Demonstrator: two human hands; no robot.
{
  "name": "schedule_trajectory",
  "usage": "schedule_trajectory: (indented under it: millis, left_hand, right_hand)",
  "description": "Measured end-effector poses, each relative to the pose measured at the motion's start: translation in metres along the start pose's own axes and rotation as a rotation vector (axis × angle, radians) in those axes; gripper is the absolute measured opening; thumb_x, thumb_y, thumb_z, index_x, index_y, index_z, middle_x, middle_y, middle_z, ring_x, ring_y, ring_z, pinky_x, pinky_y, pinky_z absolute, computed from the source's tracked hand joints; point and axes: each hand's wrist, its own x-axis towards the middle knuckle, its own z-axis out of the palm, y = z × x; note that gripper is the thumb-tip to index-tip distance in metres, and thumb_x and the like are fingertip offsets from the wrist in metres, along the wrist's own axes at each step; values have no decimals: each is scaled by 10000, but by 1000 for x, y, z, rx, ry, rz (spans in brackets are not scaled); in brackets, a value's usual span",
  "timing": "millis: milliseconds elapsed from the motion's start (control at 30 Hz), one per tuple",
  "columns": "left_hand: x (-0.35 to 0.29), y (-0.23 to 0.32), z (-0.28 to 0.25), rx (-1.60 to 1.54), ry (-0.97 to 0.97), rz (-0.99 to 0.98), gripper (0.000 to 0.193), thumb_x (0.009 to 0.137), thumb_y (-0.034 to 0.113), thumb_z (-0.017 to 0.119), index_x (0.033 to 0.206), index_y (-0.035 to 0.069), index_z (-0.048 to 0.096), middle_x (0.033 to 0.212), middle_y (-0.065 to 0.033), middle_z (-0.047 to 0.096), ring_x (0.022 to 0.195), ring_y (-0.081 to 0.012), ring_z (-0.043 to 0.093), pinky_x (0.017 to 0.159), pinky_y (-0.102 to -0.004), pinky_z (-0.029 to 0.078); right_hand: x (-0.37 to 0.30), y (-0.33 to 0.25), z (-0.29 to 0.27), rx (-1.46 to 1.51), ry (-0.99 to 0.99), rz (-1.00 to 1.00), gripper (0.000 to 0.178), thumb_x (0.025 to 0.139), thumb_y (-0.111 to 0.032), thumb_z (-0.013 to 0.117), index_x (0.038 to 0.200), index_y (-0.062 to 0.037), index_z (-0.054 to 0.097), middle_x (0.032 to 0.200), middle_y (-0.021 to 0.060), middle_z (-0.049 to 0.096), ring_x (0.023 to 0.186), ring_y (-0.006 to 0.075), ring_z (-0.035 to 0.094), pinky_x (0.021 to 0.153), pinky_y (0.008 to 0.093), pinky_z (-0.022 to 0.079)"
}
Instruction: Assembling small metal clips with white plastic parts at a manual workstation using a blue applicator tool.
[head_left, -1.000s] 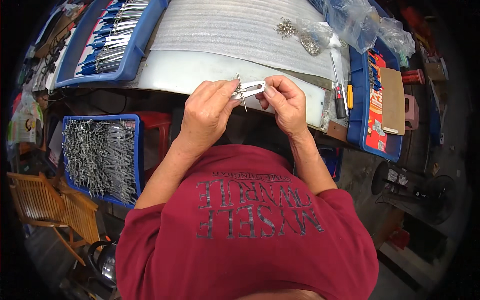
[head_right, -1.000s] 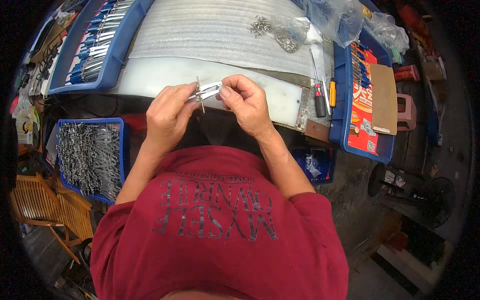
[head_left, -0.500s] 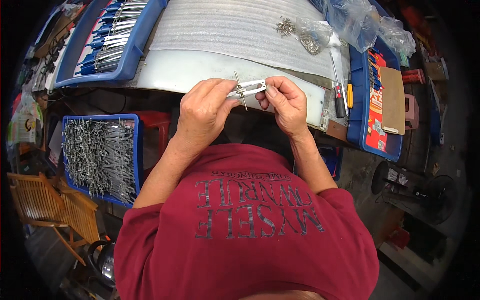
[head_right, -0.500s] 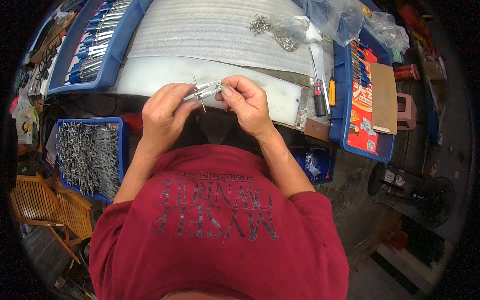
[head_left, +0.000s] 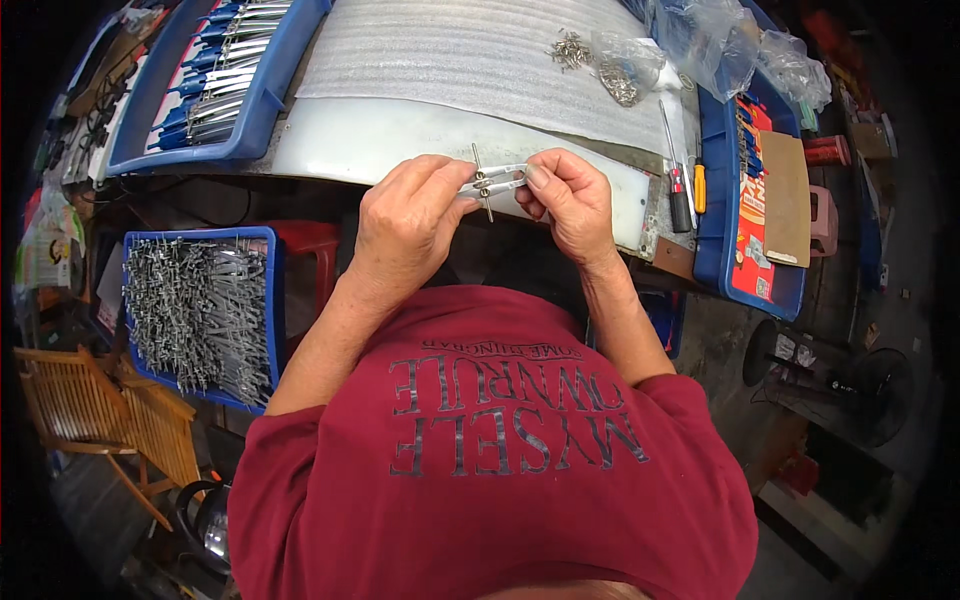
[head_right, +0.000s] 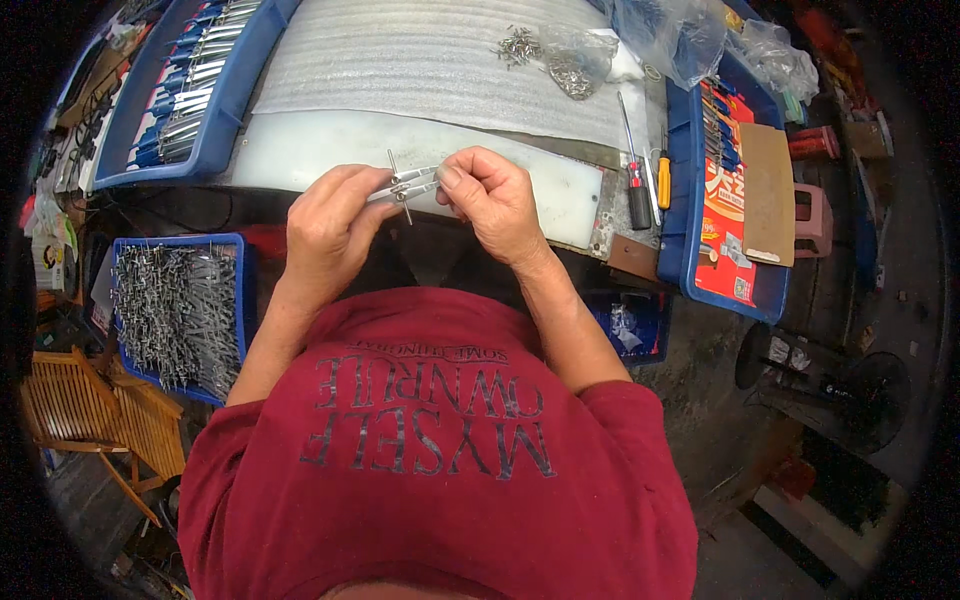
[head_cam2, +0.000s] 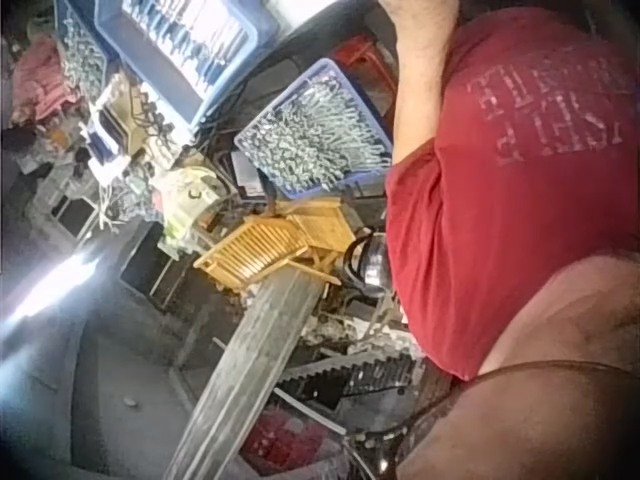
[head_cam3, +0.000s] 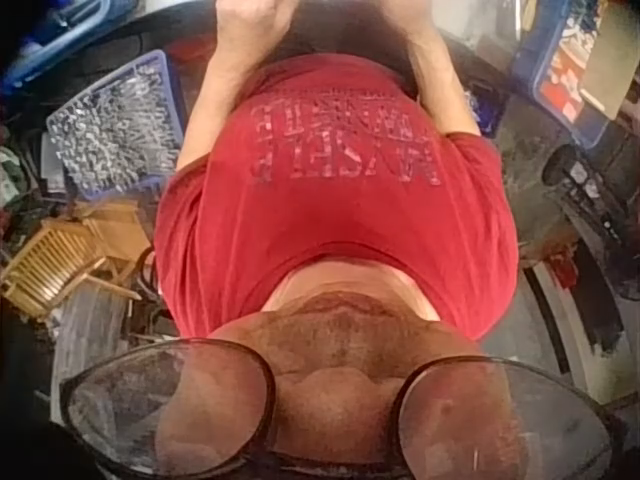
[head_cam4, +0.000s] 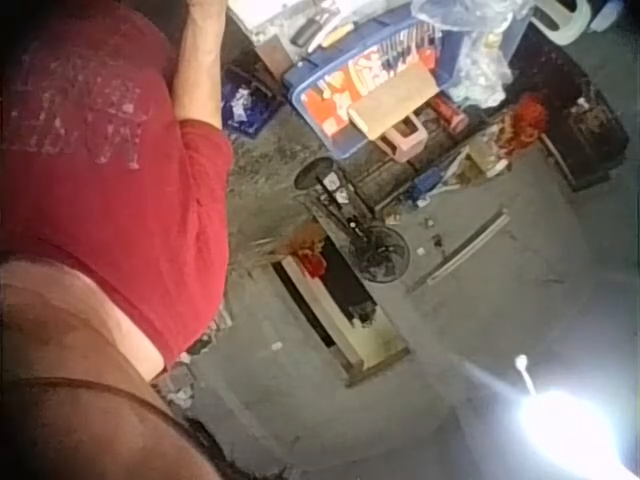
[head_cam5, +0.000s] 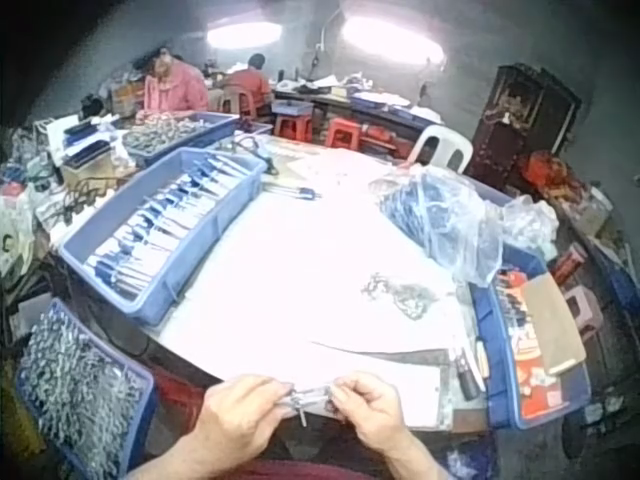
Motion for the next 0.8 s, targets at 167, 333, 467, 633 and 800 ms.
schedule_trajectory:
  millis: [167, 333, 467, 633, 800]
  left_hand:
    - [0, 1, 1, -28, -13, -41, 294, 598, 10, 669, 867, 9, 551, 787, -118, 564, 710, -263, 573, 590, -324, 467]
    - [3, -2, 4, 32, -47, -27, 272, 649, 58, 649, 895, 19, 540, 746, -104, 544, 661, -256, 561, 549, -326, 456]
    - [5, -4, 9, 55, -75, 9, 239, 668, 72, 636, 880, 28, 536, 704, -95, 518, 624, -252, 543, 520, -337, 440]
    - [10, -5, 14, 53, -101, -5, 202, 688, 78, 624, 860, 36, 526, 656, -91, 475, 592, -259, 517, 499, -355, 420]
    - [19, -8, 18, 18, -185, 13, 217, 697, 89, 623, 879, 34, 518, 667, -92, 477, 587, -262, 513, 492, -351, 420]
  right_hand:
    - [2, -3, 3, -70, 51, 14, 126, 819, -135, 542, 788, -12, 544, 618, 21, 537, 493, 42, 413, 452, 165, 332]
    - [6, -3, 4, -36, 101, 17, 118, 812, -123, 545, 766, -14, 539, 595, 14, 524, 481, 39, 399, 438, 167, 313]
    - [8, -2, 1, -31, 133, 18, 119, 808, -124, 545, 756, -17, 539, 588, 12, 521, 483, 42, 402, 444, 170, 318]
    - [10, -5, -2, -78, 162, 46, 126, 802, -133, 544, 747, -19, 546, 590, 5, 524, 503, 52, 431, 469, 178, 343]
    - [11, -7, -6, -59, 203, 30, 124, 801, -128, 544, 739, -21, 549, 576, 1, 521, 491, 42, 421, 459, 174, 337]
